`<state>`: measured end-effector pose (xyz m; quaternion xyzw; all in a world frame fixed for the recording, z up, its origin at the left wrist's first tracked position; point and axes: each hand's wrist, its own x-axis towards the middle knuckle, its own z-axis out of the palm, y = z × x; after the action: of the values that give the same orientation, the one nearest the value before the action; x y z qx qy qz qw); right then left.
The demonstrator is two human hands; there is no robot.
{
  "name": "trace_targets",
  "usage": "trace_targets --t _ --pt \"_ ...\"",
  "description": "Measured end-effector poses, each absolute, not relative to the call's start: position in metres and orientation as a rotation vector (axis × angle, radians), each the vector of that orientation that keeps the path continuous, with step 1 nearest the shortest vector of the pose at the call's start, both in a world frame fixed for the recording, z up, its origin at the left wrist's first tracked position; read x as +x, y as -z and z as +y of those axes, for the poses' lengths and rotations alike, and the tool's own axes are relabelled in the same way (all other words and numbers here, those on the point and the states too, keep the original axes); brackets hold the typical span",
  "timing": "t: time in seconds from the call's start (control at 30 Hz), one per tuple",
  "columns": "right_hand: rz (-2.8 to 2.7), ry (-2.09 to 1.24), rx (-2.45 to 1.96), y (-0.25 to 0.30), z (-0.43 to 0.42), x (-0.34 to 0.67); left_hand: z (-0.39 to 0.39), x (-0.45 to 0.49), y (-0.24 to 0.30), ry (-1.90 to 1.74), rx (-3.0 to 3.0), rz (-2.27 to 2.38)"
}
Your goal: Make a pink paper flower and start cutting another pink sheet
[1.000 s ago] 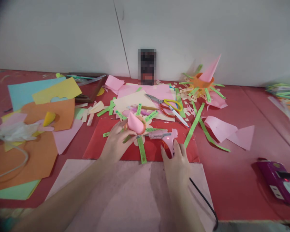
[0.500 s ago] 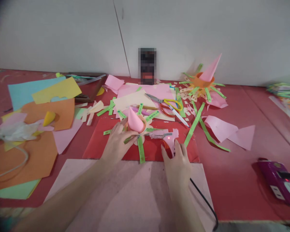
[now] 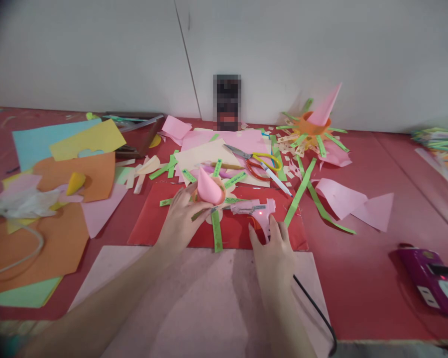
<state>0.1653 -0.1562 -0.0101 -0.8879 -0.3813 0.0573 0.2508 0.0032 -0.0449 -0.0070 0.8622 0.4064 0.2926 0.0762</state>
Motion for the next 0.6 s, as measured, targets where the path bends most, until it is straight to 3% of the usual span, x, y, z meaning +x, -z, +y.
trace_targets --t 0.6 --pt "-1.029 -0.166 -2.429 0.0086 -0.1555 0.1651 -0.0450 0.0041 0.0074 -0.881 2.602 1.225"
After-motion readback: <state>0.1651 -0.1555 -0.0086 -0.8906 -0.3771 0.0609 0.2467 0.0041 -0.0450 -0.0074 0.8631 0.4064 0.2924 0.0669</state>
